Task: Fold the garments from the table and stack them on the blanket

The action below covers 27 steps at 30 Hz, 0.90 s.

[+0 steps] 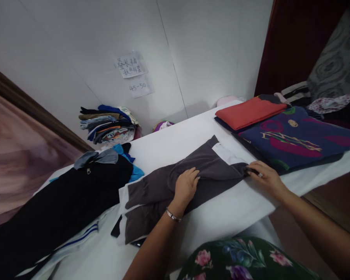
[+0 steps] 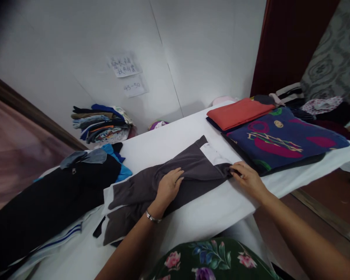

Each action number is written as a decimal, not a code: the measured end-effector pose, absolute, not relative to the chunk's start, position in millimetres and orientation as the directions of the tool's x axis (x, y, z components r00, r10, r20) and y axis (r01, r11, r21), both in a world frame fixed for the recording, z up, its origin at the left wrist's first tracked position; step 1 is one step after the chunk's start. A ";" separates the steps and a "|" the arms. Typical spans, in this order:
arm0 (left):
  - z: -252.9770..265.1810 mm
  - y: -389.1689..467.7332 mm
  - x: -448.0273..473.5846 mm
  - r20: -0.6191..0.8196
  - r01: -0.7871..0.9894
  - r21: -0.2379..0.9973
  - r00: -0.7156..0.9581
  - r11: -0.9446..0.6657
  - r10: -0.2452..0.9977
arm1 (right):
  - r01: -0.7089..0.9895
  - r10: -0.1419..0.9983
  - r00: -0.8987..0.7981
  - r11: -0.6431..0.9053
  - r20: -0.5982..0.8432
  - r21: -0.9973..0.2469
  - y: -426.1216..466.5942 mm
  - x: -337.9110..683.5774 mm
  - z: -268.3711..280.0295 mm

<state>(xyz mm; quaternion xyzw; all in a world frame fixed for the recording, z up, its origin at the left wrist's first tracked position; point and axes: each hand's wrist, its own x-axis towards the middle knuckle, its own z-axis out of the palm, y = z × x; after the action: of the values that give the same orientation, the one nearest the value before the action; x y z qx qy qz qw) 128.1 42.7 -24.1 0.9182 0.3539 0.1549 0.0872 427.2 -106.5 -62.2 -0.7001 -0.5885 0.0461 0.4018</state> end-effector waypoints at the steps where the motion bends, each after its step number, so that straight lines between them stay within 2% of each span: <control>1: -25.5 42.1 127.1 0.234 0.629 0.278 0.689 -0.726 0.686 | 0.814 0.881 0.257 0.024 0.397 -0.581 -105.9 425.5 -62.4; 6: -30.6 38.5 121.7 0.256 0.587 0.313 0.704 -0.746 0.662 | 0.920 0.934 0.145 -0.005 0.327 -0.393 -108.6 431.6 -68.4; 11: -32.7 40.0 120.6 0.308 0.562 0.367 0.678 -0.741 0.667 | 0.955 0.873 0.012 0.135 0.488 -0.264 -101.3 436.9 -74.8; 14: -32.1 40.3 119.3 0.320 0.550 0.326 0.701 -0.769 0.637 | 0.959 0.852 -0.014 0.159 0.523 -0.233 -91.3 433.2 -80.0; 20: -28.1 37.8 107.1 0.297 0.570 0.155 0.752 -0.807 0.588 | 0.983 0.852 0.055 0.045 0.520 -0.177 -79.1 423.1 -87.0; 23: -30.3 34.7 100.6 0.234 0.576 0.148 0.770 -0.804 0.594 | 0.988 0.883 0.038 0.037 0.469 -0.149 -78.9 423.5 -90.4; 27: -26.1 32.7 96.8 0.191 0.555 0.208 0.784 -0.805 0.590 | 0.990 0.848 0.017 0.059 0.530 -0.125 -84.8 430.0 -102.1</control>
<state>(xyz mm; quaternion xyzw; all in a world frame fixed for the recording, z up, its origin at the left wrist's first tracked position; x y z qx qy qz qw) 96.8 32.7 -26.1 0.9420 0.3039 0.1241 0.0702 430.0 -84.8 -102.1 -0.6702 -0.6857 -0.1468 0.2434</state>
